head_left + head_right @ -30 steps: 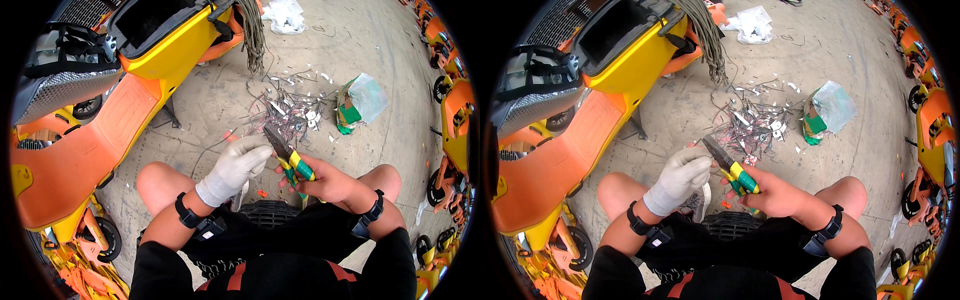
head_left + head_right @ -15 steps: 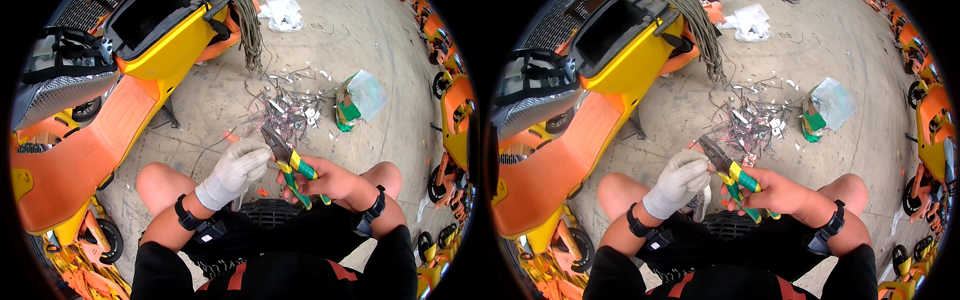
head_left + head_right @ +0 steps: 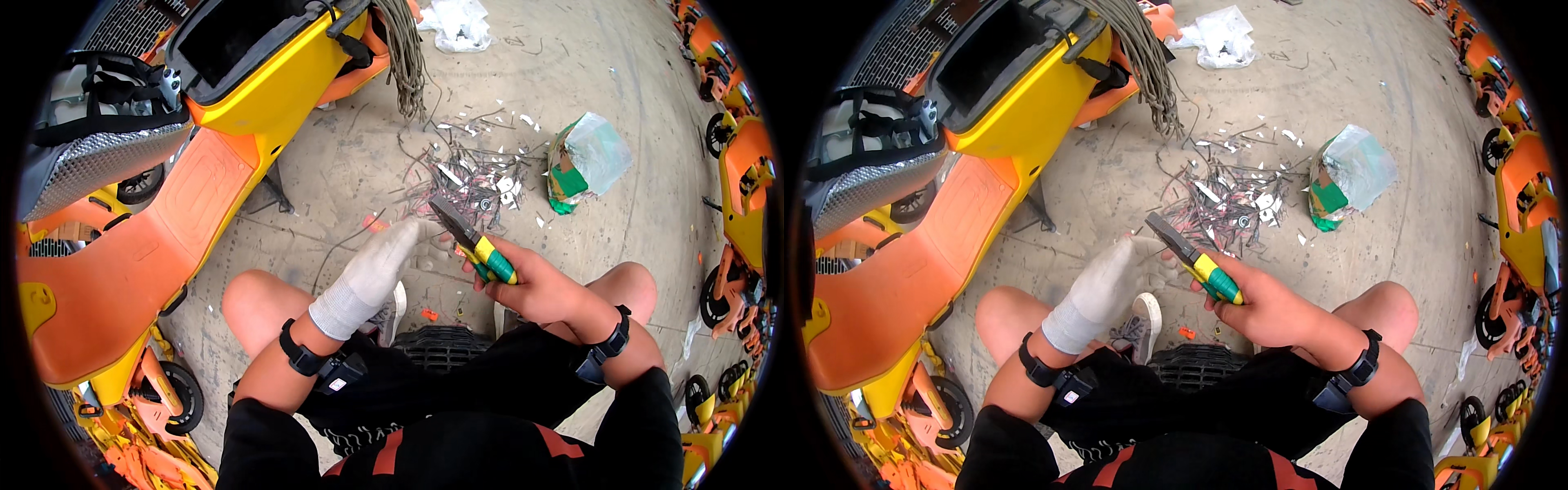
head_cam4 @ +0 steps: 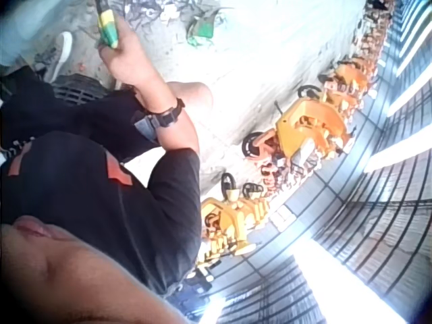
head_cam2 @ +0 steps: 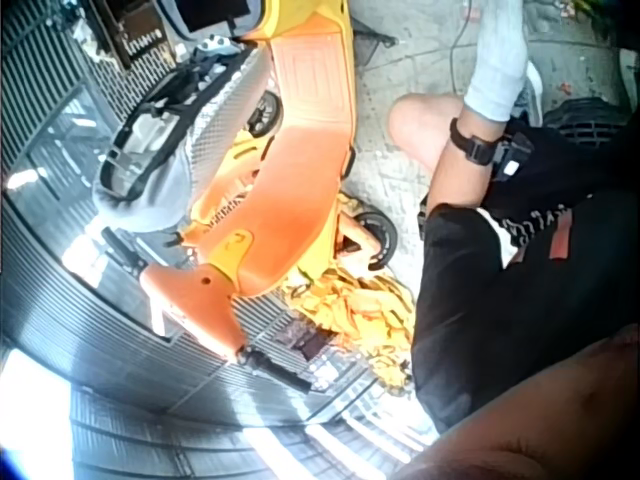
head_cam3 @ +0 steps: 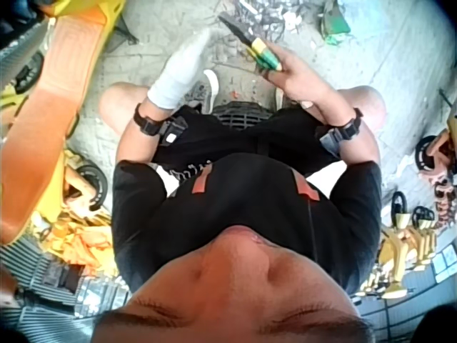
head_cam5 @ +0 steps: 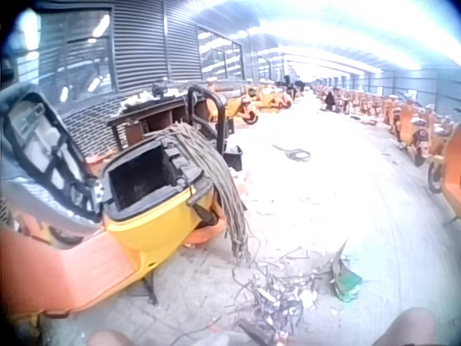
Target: The person uses pliers to strip insulation from wires and connects them to a small component while sitting in an industrial workshop area.
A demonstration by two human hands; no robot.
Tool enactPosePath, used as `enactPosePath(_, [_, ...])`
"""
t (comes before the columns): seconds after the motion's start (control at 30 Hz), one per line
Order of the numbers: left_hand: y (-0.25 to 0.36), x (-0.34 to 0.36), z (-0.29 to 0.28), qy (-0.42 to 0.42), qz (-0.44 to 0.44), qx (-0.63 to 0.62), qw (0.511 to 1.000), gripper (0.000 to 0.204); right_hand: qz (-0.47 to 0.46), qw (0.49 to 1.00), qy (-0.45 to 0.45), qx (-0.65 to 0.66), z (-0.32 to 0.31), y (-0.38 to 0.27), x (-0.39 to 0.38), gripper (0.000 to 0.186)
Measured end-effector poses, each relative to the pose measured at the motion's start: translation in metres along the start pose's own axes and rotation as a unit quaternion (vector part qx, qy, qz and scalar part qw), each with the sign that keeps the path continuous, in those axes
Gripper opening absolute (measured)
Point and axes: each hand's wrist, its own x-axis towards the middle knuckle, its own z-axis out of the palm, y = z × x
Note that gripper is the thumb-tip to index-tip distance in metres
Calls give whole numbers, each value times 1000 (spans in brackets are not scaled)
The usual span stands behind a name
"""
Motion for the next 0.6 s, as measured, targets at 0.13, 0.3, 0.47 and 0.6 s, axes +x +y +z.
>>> enactPosePath(0.13, [-1, 2, -7, 2, 105, 181, 978, 34, -14, 997, 27, -68, 1, -1, -2, 74])
enactPosePath(0.3, [29, -9, 14, 25, 84, 383, 920, 23, -28, 985, 65, -160, 5, 4, -4, 75])
enactPosePath(0.47, [11, -6, 17, 76, 106, 344, 930, 24, -19, 968, 107, -225, 17, 3, -4, 74])
enactPosePath(0.6, [-3, 3, 15, 102, 128, 303, 939, 22, -14, 953, 151, -263, 29, 9, 0, 73])
